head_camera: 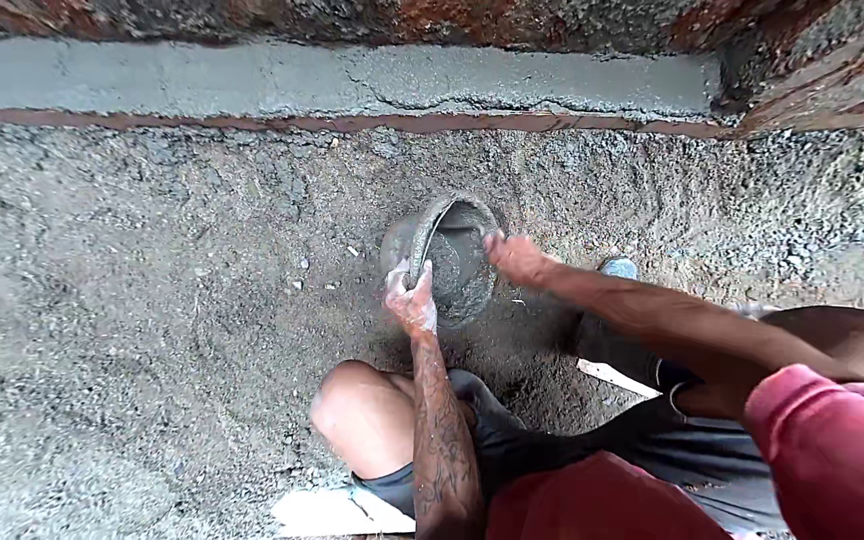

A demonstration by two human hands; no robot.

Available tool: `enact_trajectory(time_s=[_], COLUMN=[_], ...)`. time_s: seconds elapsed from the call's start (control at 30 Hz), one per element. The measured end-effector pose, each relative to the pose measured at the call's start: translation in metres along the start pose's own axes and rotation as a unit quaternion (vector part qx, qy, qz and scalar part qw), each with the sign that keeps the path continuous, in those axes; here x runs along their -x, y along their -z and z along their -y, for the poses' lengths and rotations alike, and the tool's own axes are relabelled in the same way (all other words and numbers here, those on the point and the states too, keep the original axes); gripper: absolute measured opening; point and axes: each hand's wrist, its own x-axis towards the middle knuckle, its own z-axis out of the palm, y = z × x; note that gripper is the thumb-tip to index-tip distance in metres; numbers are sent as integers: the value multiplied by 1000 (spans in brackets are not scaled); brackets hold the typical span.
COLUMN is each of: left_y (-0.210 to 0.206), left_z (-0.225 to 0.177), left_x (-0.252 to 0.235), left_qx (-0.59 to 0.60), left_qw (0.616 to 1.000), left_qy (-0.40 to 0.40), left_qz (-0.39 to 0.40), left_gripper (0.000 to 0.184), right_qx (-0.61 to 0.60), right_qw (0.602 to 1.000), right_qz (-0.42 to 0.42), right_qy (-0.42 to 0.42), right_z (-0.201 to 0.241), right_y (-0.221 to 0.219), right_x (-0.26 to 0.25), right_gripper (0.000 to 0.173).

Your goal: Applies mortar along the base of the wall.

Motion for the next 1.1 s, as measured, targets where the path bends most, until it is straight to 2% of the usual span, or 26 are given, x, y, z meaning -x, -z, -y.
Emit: enact_trajectory(time_s=[0.1,0.2,0.3,0.37,0.43,0.53,0.6,0.73,0.83,0.97,1.1], left_y=[1,5,14,22,37,69,91,119,128,140,150], left_z=[2,-4,-25,-37,-44,-56,-64,-69,-62,-52,-37], left_x=[-6,1,8,7,9,9,8,2,-5,-17,-29], left_qx=[24,8,-34,-18,2,36,64,108,125,148,191], left_qw=[999,999,995,990,985,980,978,978,983,982,967], left_qy=[-15,-38,-80,-136,-174,-195,-199,-179,-130,-33,91], left_qz=[-21,-1,51,37,15,18,21,5,-37,-112,-140], left_gripper=[26,24,28,26,23,21,19,19,19,18,21], right_qx=[-18,-8,-85,-148,-204,-272,-337,-545,-608,-636,-617], right_qw=[999,998,996,984,971,951,923,805,750,719,736], right_qz=[35,33,25,97,123,140,159,167,177,182,185], right_qy=[33,49,-24,-32,-6,53,97,163,193,213,208], right_z=[14,1,0,8,3,-8,5,48,75,90,95], right_y=[-24,-14,-1,8,0,-12,-15,-32,-34,-25,-2], right_x=[11,26,16,9,14,20,23,29,31,26,32], right_gripper=[36,26,32,40,43,33,29,19,20,19,19])
